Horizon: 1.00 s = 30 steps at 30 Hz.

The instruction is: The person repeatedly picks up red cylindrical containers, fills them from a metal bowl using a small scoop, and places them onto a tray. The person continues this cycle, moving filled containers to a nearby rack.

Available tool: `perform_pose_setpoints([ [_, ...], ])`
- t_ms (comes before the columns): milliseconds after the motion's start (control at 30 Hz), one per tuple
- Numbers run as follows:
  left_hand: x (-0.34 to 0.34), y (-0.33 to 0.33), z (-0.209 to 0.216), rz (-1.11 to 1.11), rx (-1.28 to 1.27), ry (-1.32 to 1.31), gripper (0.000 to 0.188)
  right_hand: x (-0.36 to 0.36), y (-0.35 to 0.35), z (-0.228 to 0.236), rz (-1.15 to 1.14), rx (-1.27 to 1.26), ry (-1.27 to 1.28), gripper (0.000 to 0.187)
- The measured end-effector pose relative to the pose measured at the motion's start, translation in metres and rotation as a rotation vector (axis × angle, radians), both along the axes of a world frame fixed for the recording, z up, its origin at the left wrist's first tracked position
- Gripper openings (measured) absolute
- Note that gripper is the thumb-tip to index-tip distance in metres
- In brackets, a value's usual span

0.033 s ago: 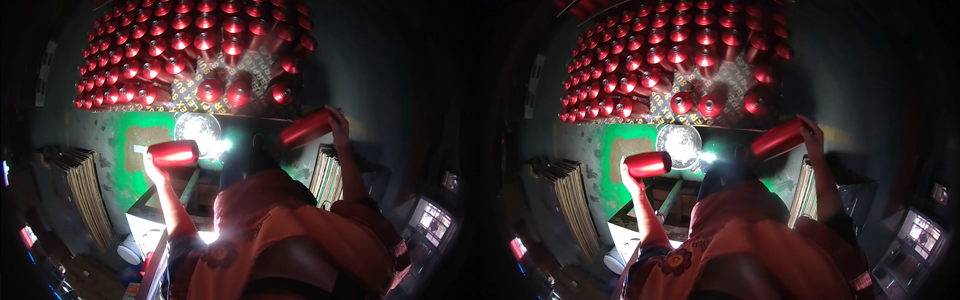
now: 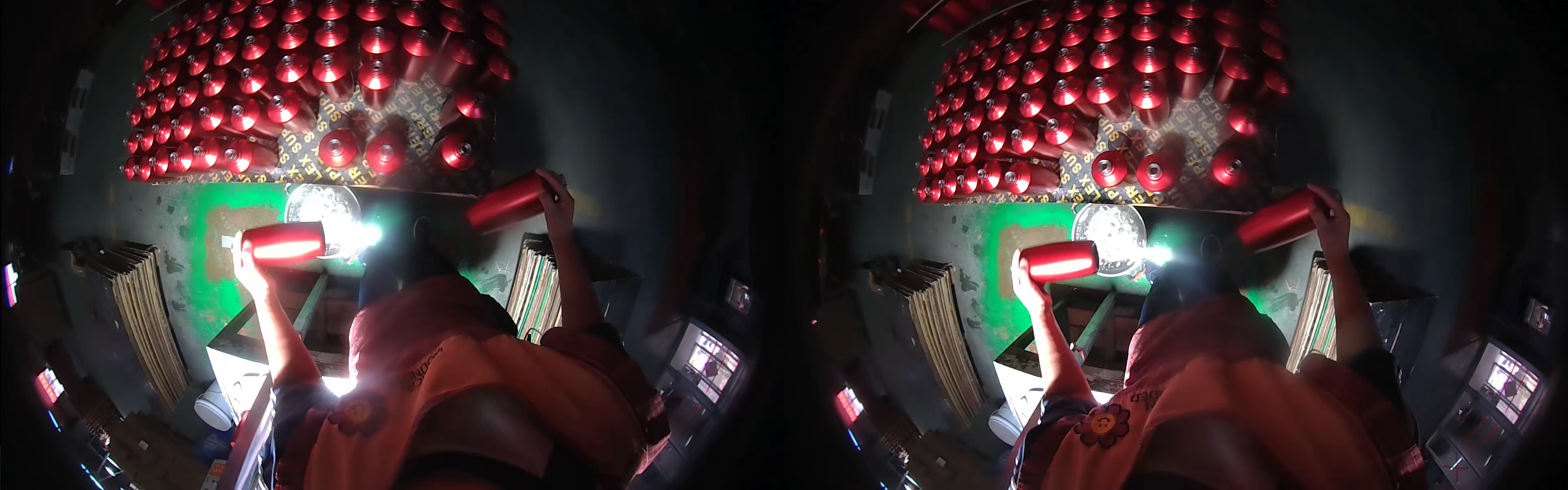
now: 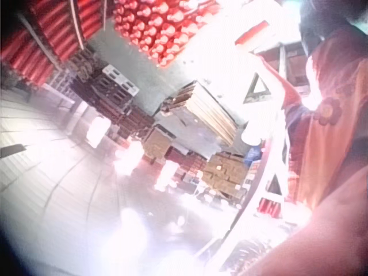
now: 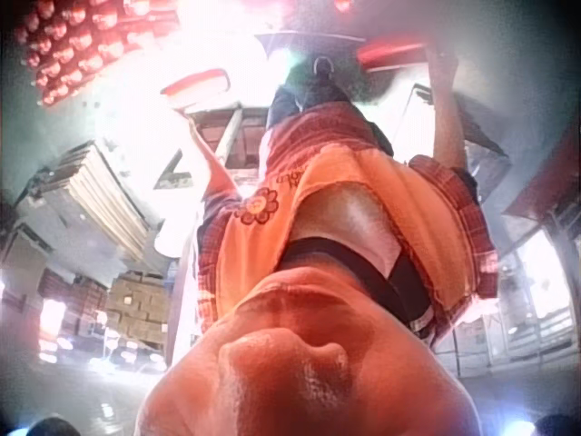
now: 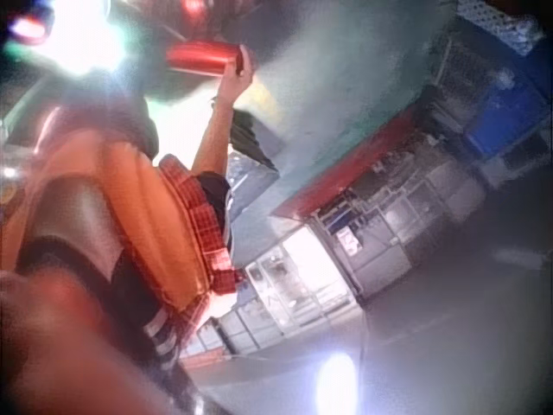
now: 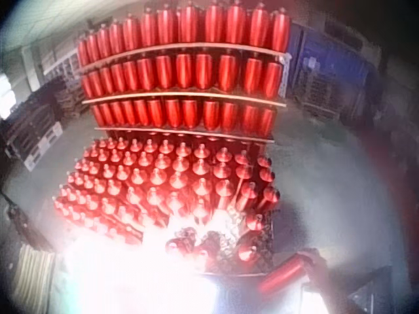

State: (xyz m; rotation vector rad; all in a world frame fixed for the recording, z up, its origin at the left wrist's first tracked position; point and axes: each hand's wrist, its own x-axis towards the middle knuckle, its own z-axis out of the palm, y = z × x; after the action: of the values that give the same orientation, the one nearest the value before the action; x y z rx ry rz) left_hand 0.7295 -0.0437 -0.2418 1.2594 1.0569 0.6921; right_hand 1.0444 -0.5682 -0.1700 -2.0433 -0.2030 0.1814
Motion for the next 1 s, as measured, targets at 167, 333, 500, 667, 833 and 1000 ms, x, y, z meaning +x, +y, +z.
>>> perform_pose_setpoints([
  [167, 0.104, -0.021, 0.005, -0.239, 0.913, 0.251, 0.044, 0.037, 0.003, -0.057, 0.019, -0.278, -0.482, 0.043],
  [333, 0.176, -0.020, -0.032, -0.184, 0.915, 0.401, 0.051, 0.049, 0.055, -0.099, -0.002, -0.347, -0.571, 0.044],
  [500, 0.192, -0.018, -0.046, -0.270, 0.974, 0.416, 0.044, 0.038, 0.086, -0.093, 0.042, -0.416, -0.547, 0.042],
  [667, 0.191, -0.007, -0.029, -0.352, 0.951, 0.217, 0.030, 0.043, 0.092, -0.084, 0.049, -0.337, -0.599, 0.036],
  [833, 0.222, 0.017, -0.027, -0.469, 0.752, 0.038, 0.032, 0.075, 0.103, -0.093, 0.101, -0.103, -0.437, 0.027],
  [1000, 0.229, 0.020, -0.016, -0.490, 0.175, -0.016, 0.040, 0.076, 0.114, -0.086, -0.138, 0.085, 0.033, 0.029],
])
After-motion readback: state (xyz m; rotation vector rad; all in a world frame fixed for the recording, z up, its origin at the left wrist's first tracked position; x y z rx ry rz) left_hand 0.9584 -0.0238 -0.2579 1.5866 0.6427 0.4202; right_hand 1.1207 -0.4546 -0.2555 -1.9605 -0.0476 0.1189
